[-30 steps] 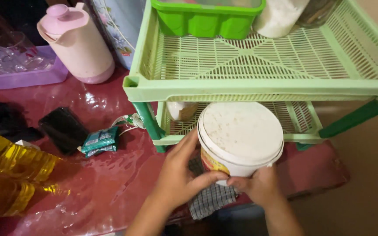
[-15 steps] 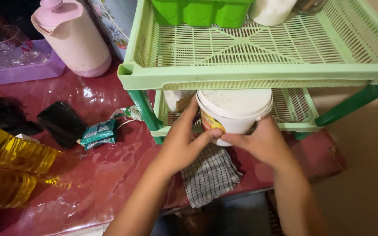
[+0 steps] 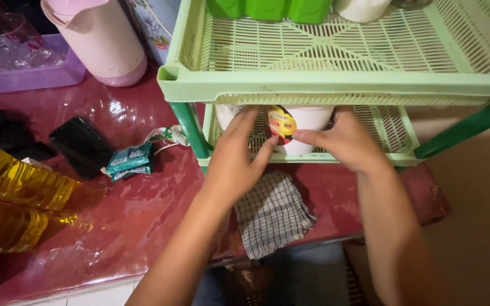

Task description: Organizing various food items, jars, and spice packets on a table and placing them onto a plastic storage rack.

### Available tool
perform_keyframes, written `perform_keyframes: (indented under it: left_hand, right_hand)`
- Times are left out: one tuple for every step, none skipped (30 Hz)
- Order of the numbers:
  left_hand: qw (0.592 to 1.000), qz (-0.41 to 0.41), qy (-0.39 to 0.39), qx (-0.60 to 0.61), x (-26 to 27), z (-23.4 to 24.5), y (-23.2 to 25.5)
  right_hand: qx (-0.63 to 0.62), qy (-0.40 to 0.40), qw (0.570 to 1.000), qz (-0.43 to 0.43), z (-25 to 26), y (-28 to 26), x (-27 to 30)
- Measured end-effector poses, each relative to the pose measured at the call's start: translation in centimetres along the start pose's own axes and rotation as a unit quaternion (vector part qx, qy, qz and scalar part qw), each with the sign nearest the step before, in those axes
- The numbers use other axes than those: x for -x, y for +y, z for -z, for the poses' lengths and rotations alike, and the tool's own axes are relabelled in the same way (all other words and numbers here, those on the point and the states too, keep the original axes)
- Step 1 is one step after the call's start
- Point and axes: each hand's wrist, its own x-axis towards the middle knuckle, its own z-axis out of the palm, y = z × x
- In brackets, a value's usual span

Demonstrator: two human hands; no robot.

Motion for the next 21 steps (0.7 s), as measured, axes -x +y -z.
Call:
perform_keyframes:
  left_hand:
    - [1.0,-0.01,0.002,-0.011,0.3,0.4,0.4]
    - [1.0,-0.02,0.003,-0.022,0.6,0.9,0.8]
    - [1.0,-0.016,0.004,-0.022,0.9,0.9,0.7]
    - [0.999,-0.002,0.0,-0.039,1.2,0.9,0.7]
    - [0.998,0.011,-0.006,-0.055,1.5,0.9,0.7]
    - [0.998,0.015,-0.005,-0.055,1.7,0.9,0.8]
    - [0.997,0.01,-0.006,-0.075,1.9,0.9,0.9]
    - [0.995,0.006,-0.007,-0.095,2.1,0.8,1.0]
    - [0.996,0.008,-0.007,-0.094,2.2,0.7,0.9]
    - [0.994,-0.002,-0.014,-0.11,2.2,0.7,0.9]
    - [0.992,-0.014,-0.02,-0.126,2.2,0.6,0.9]
    - [0.992,-0.013,-0.02,-0.125,2.5,0.6,0.6]
    - [0.99,-0.02,-0.03,-0.135,2.6,0.5,0.4]
    - [0.988,-0.026,-0.041,-0.145,2.7,0.4,0.1]
    - [0.988,-0.027,-0.04,-0.144,2.7,0.5,0.1]
    - [0.988,-0.03,-0.048,-0.145,2.8,0.5,0.0]
    - [0.987,-0.029,-0.057,-0.147,3.0,0.6,-0.1]
    - [0.987,-0.027,-0.058,-0.147,3.0,0.6,-0.1]
    - [0.988,-0.028,-0.052,-0.142,3.2,0.7,-0.1]
    - [0.989,-0.028,-0.046,-0.136,3.3,0.7,0.0]
    - [0.989,-0.024,-0.048,-0.136,3.5,0.6,0.0]
  right_hand:
    - [-0.02,0.011,1.0,-0.006,-0.2,-0.3,-0.1]
    - [-0.04,0.022,0.999,-0.011,-0.4,-0.7,-0.3]
    - [-0.039,0.019,0.999,-0.013,-0.3,-0.4,-0.4]
    - [0.048,0.031,0.998,0.008,-0.3,-0.2,-0.5]
    - [0.135,0.043,0.989,0.03,-0.2,0.0,-0.5]
    - [0.135,0.04,0.99,0.029,-0.1,0.0,-0.6]
    - [0.119,0.008,0.993,-0.019,0.0,-0.1,-0.7]
    - [0.104,-0.023,0.992,-0.066,0.2,-0.3,-0.8]
    - [0.105,-0.025,0.992,-0.067,0.3,0.0,-0.9]
    - [0.086,-0.064,0.991,-0.075,0.5,0.2,-1.1]
    - [0.067,-0.103,0.989,-0.081,0.6,0.4,-1.2]
    - [0.068,-0.103,0.989,-0.081,0.7,0.6,-1.4]
    - [0.077,-0.127,0.985,-0.086,0.9,0.8,-1.6]
    - [0.086,-0.15,0.981,-0.09,1.1,1.0,-1.8]
    - [0.088,-0.149,0.981,-0.089,1.6,0.5,-1.7]
    - [0.18,-0.158,0.965,-0.104,2.2,0.1,-1.7]
    - [0.269,-0.168,0.941,-0.119,2.6,-0.2,-1.5]
    - [0.269,-0.169,0.94,-0.12,3.7,0.2,-1.0]
    - [0.25,-0.158,0.939,-0.173,4.7,0.6,-0.4]
    - [0.231,-0.147,0.935,-0.225,5.8,1.1,0.2]
    - [0.229,-0.15,0.934,-0.228,6.0,1.2,0.7]
